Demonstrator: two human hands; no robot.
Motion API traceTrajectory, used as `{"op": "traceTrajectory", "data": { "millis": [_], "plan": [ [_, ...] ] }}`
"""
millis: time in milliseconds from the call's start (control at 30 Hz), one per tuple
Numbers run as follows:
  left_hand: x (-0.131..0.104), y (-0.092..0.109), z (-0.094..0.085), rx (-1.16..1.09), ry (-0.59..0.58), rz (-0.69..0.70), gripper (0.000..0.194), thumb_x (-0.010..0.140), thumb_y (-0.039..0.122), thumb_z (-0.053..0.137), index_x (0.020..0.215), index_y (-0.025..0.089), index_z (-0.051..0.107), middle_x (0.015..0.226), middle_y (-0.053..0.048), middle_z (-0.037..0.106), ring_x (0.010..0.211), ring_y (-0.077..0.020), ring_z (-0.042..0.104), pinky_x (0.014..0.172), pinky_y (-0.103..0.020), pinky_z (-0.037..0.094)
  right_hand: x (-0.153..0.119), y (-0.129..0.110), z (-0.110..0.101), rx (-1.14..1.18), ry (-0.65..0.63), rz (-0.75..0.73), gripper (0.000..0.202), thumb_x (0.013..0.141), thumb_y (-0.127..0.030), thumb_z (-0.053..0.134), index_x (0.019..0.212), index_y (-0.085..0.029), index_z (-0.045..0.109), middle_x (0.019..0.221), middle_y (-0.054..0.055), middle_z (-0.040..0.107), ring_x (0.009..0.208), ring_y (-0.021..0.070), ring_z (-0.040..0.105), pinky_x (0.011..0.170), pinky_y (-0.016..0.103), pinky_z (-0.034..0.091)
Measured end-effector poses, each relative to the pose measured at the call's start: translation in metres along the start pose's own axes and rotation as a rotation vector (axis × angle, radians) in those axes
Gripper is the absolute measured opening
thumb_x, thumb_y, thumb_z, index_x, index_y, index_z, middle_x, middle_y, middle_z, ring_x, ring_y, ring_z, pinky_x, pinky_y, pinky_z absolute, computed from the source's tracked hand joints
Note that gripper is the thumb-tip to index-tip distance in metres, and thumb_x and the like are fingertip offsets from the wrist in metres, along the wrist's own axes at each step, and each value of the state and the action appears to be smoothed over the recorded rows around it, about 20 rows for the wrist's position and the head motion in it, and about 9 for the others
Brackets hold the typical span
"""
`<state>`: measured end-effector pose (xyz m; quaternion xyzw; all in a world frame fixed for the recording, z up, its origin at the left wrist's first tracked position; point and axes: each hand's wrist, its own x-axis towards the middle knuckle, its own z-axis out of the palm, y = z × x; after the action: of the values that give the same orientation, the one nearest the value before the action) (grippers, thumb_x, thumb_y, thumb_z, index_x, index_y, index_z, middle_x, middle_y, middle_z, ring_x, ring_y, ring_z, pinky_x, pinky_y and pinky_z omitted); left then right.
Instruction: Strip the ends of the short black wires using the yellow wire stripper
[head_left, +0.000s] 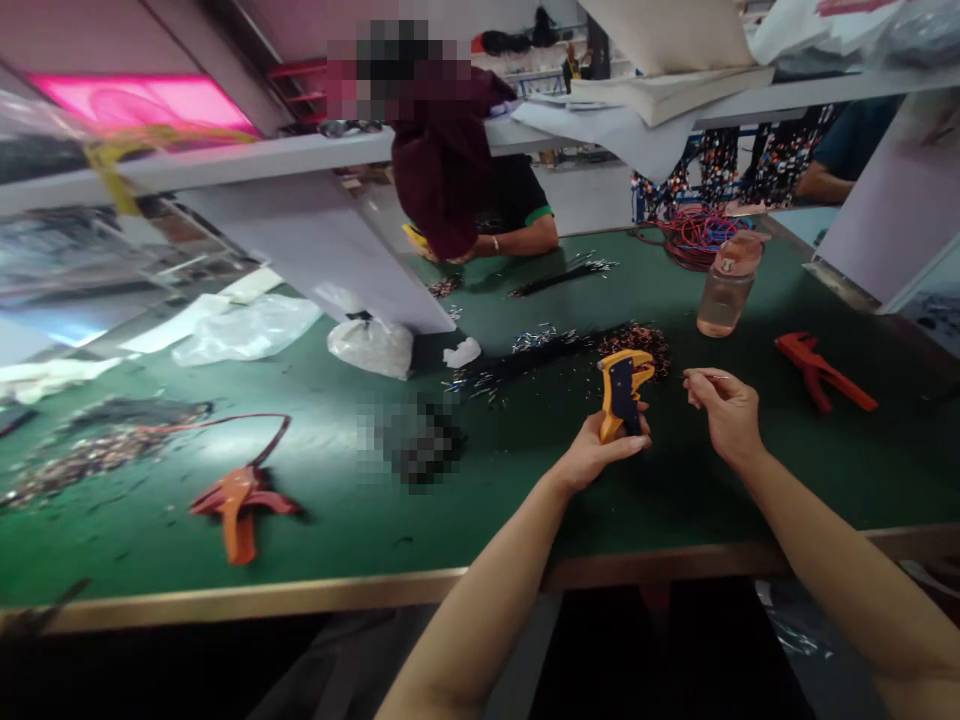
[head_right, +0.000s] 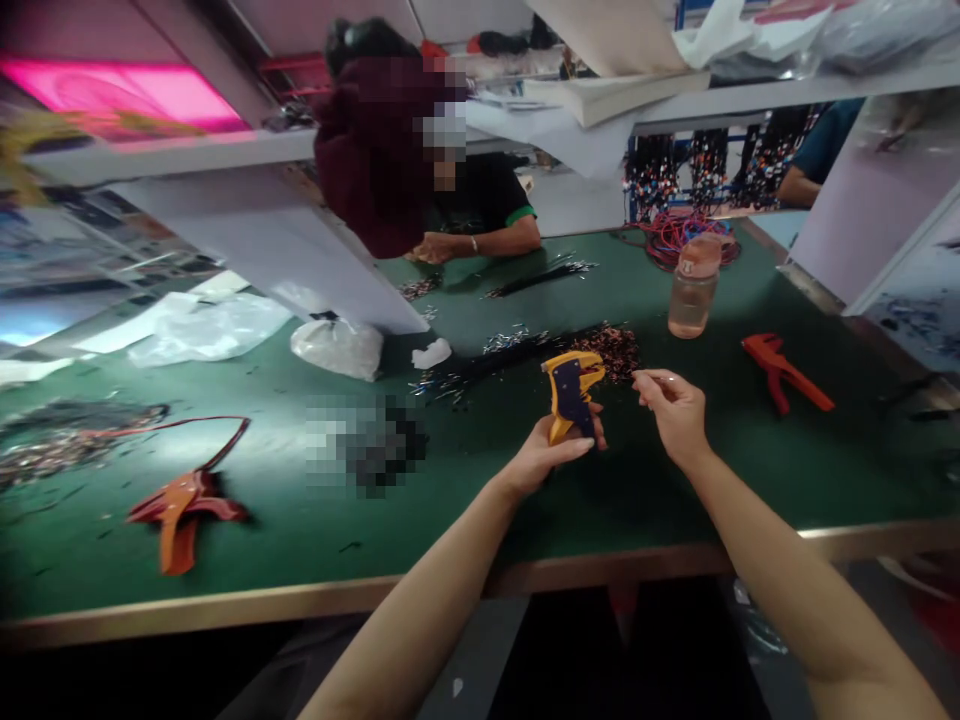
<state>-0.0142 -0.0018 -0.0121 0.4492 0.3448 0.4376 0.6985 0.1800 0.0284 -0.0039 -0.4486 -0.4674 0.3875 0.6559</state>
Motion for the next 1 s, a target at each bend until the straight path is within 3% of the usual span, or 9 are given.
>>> {"op": "traceTrajectory", "data": {
  "millis": [167, 333, 433, 633, 1000],
  "plan": [
    [-0.003, 0.001, 0.001, 0.036, -0.039, -0.031, 0.06, 0.06, 0.033, 0.092, 0.112, 0.014, 0.069, 0.089, -0.004, 0.07, 0.081, -0.0181, 0.065, 0.084, -0.034, 0.048, 0.0, -0.003, -0.001, -0.029, -0.056, -0.039, 0.034, 0.08, -0.054, 0.071, 0.077, -0.021, 0.076, 0.071, 0.003, 0.07, 0.056, 0.0118, 0.055, 0.05, 0.026, 0.042],
    [-0.004, 0.002, -0.001, 0.0, -0.067, 0.018, 0.06, 0.06, 0.036, 0.09, 0.112, 0.015, 0.07, 0.099, -0.008, 0.073, 0.081, -0.0206, 0.068, 0.082, -0.035, 0.05, 0.001, 0.004, 0.0, -0.028, -0.076, 0.068, 0.035, 0.077, -0.054, 0.073, 0.079, -0.02, 0.076, 0.068, 0.003, 0.07, 0.055, 0.0113, 0.052, 0.051, 0.026, 0.043],
    [-0.005, 0.004, -0.002, -0.008, -0.074, 0.082, 0.059, 0.064, 0.038, 0.086, 0.115, 0.013, 0.07, 0.094, -0.01, 0.074, 0.081, -0.0211, 0.068, 0.083, -0.035, 0.049, -0.004, 0.007, 0.003, -0.08, -0.178, 0.082, 0.034, 0.076, -0.054, 0.074, 0.074, -0.019, 0.075, 0.07, 0.003, 0.071, 0.057, 0.0122, 0.055, 0.056, 0.027, 0.046],
    [-0.005, 0.009, -0.002, -0.052, -0.09, 0.082, 0.064, 0.065, 0.042, 0.084, 0.119, 0.011, 0.069, 0.084, -0.01, 0.075, 0.079, -0.022, 0.069, 0.085, -0.037, 0.05, -0.013, 0.012, 0.006, -0.18, -0.293, 0.005, 0.036, 0.08, -0.055, 0.07, 0.075, -0.02, 0.075, 0.071, 0.003, 0.071, 0.068, 0.0168, 0.063, 0.067, 0.03, 0.051],
    [-0.005, 0.007, -0.002, 0.034, -0.044, 0.003, 0.062, 0.062, 0.041, 0.087, 0.116, 0.012, 0.071, 0.083, -0.008, 0.076, 0.079, -0.0227, 0.07, 0.083, -0.036, 0.05, -0.015, 0.007, 0.006, -0.305, -0.334, -0.143, 0.033, 0.087, -0.049, 0.065, 0.073, -0.021, 0.075, 0.072, 0.004, 0.067, 0.066, 0.0153, 0.059, 0.059, 0.028, 0.045]
  ]
}}
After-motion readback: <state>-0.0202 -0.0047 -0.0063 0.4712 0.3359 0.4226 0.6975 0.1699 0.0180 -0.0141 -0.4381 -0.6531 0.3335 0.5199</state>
